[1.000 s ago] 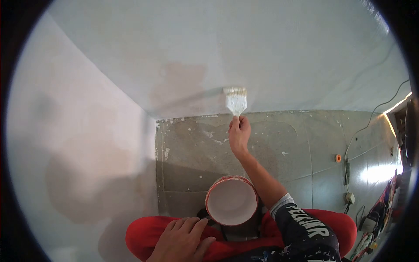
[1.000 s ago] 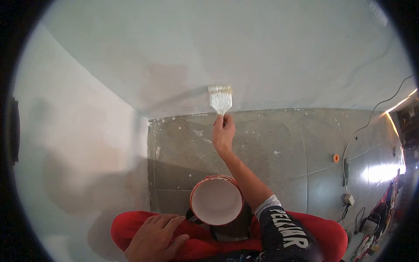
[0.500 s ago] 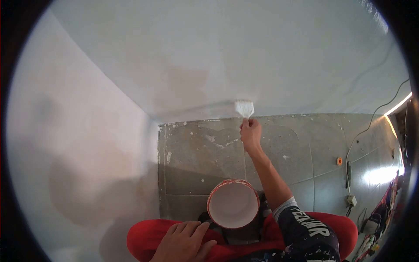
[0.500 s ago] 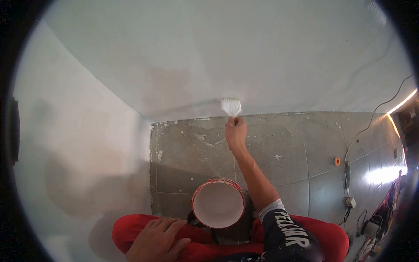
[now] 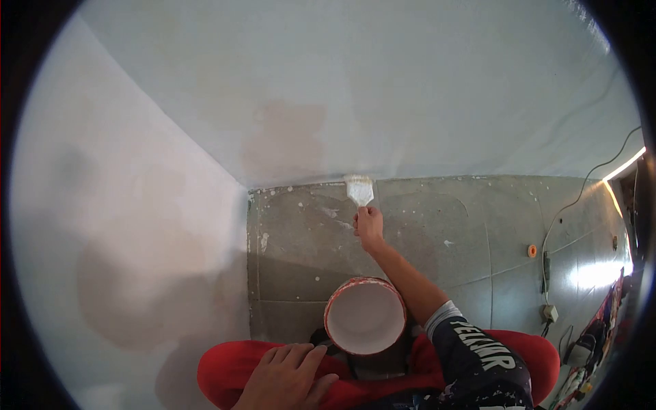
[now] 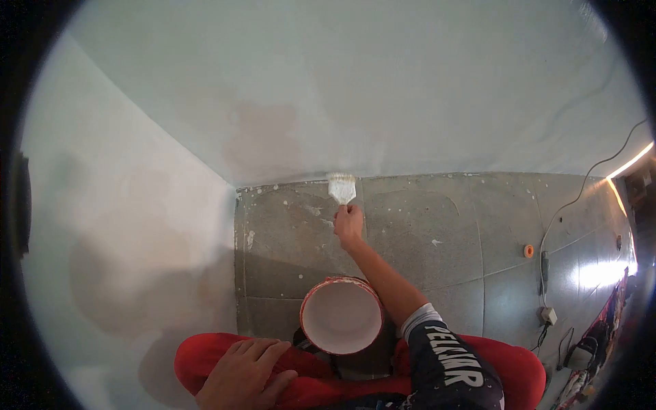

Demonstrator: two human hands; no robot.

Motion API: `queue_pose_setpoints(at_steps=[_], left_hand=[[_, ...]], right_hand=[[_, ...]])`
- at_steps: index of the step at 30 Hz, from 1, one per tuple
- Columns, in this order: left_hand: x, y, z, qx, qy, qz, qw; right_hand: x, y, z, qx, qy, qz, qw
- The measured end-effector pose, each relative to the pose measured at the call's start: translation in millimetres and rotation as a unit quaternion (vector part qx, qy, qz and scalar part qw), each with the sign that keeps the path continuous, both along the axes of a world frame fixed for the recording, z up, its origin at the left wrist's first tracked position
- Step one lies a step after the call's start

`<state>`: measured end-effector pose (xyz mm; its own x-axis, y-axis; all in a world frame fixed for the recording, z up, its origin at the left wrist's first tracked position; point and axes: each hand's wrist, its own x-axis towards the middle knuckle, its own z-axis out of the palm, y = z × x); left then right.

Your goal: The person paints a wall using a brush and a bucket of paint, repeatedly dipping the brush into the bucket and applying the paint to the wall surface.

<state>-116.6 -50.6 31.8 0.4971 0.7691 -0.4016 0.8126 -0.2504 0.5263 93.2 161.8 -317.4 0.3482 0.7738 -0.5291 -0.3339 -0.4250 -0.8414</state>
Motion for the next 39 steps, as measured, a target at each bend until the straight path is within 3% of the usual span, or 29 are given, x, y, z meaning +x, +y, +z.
queue_pose_setpoints(at_steps=[7, 13, 16, 18, 20, 22, 24, 30, 34, 39], left_hand=[[-3.4, -2.9, -3.6, 0.015, -0.014, 0.005, 1.0], [-4.3, -5.7, -5.7, 0.028, -0.005, -0.005, 1.0], [-4.0, -4.1, -2.8, 0.01, -0.005, 0.003, 1.0], [-4.4, -2.4, -0.4, 0.008, -0.007, 0.007, 1.0], [-6.5, -2.3, -5.3, 0.007, -0.012, 0.008, 1.0], [-12.1, 0.7, -18.1, 0.079, -0.014, -0.043, 0.996], [-6.5, -1.8, -6.4, 0.051, -0.012, -0.023, 0.998], [-6.1, -6.7, -1.6, 0.008, -0.002, -0.001, 1.0], [-7.4, 1.7, -6.0, 0.008, 0.009, -0.046, 0.999], [-7.2, -7.8, -3.7, 0.004, -0.009, 0.003, 1.0]], right_hand=[[17.5, 10.8, -25.0, -0.061, 0.008, 0.061, 0.996], [18.6, 23.6, 3.5, -0.04, 0.004, 0.092, 0.995], [8.9, 22.0, 18.5, 0.039, -0.034, 0.019, 0.998], [3.3, 8.8, 29.0, 0.181, -0.075, 0.015, 0.98], [-3.6, 5.6, 30.8, 0.193, -0.084, 0.021, 0.977], [-8.2, 1.8, 34.2, 0.209, -0.092, 0.02, 0.973], [-14.3, -4.7, 40.3, 0.117, 0.006, 0.053, 0.992], [-5.3, 5.9, -12.0, 0.007, 0.091, 0.08, 0.993], [1.3, 22.8, -13.1, 0.014, 0.036, 0.08, 0.996], [-7.5, 21.4, 87.7, 0.116, 0.01, 0.05, 0.992]])
